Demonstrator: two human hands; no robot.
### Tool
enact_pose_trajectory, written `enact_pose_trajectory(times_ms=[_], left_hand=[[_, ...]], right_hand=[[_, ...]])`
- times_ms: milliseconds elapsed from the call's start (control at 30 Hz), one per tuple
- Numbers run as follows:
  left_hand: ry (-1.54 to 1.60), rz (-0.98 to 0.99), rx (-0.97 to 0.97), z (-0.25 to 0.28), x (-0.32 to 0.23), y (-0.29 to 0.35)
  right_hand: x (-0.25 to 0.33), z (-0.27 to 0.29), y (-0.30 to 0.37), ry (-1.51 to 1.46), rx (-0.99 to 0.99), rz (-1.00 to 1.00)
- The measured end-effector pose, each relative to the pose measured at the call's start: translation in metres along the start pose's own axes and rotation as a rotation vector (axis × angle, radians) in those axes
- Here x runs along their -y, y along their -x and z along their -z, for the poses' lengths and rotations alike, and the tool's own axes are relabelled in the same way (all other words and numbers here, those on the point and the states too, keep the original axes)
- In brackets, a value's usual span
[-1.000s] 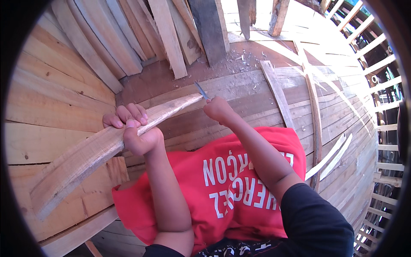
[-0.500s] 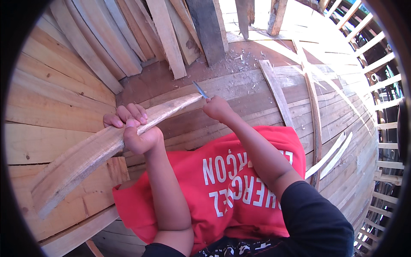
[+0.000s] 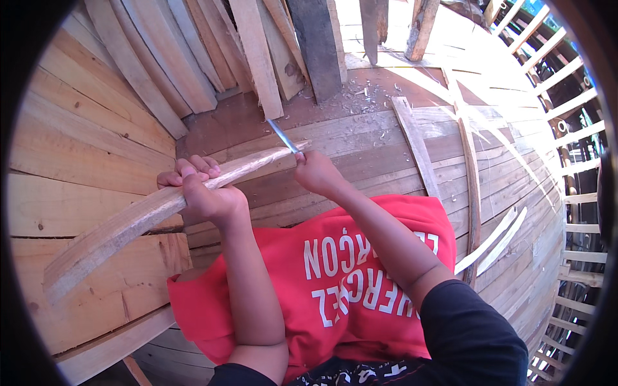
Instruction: The person is sitting on the floor of a wooden structure, carving a long, thin piece of wood with a knife. They hold the wood in their left hand and use the knife in their right hand to shave off thin strips, gradually shaping the wood into a tapered point.
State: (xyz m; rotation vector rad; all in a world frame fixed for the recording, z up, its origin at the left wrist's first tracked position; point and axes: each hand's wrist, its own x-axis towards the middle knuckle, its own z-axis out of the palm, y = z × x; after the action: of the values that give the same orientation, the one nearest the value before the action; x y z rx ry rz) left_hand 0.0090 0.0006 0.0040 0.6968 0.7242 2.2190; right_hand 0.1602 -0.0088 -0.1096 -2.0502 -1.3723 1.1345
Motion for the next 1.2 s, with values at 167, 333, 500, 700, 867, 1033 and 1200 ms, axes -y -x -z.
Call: enact_pose_trajectory(times_ms=[167,333,500,700,867,1033,1200], left_hand=[[-0.238,-0.064,-0.07,-0.015,-0.005,0.009],[-0.314,-0.14,-0.012,-0.025,-0.013,0.014],[-0.278,-0.168,0.053,-0.015,-0.011,0.013],[-0.206,-0.12,0.3,0.001,0.009,0.002],[-0.107,0.085,0.425,0.003,0.027,0.004],[-0.048,0.153,0.6,0.001,0.021,-0.002],[-0.068,0.088,0.627,0.0,-0.008,-0.013]], right_hand=[[-0.034,-0.009,-0.026,0.143,-0.043,0.004],[-0.02,0.005,-0.018,-0.127,0.124,-0.217],[-0.009,0.016,-0.012,-0.078,0.14,-0.168],[-0.011,0.048,-0.023,-0.121,-0.056,-0.216],[-0.031,0.055,-0.034,-0.151,-0.065,-0.29],[-0.041,0.047,-0.043,-0.137,-0.097,-0.197],[-0.067,0.042,-0.061,0.026,-0.146,-0.131]])
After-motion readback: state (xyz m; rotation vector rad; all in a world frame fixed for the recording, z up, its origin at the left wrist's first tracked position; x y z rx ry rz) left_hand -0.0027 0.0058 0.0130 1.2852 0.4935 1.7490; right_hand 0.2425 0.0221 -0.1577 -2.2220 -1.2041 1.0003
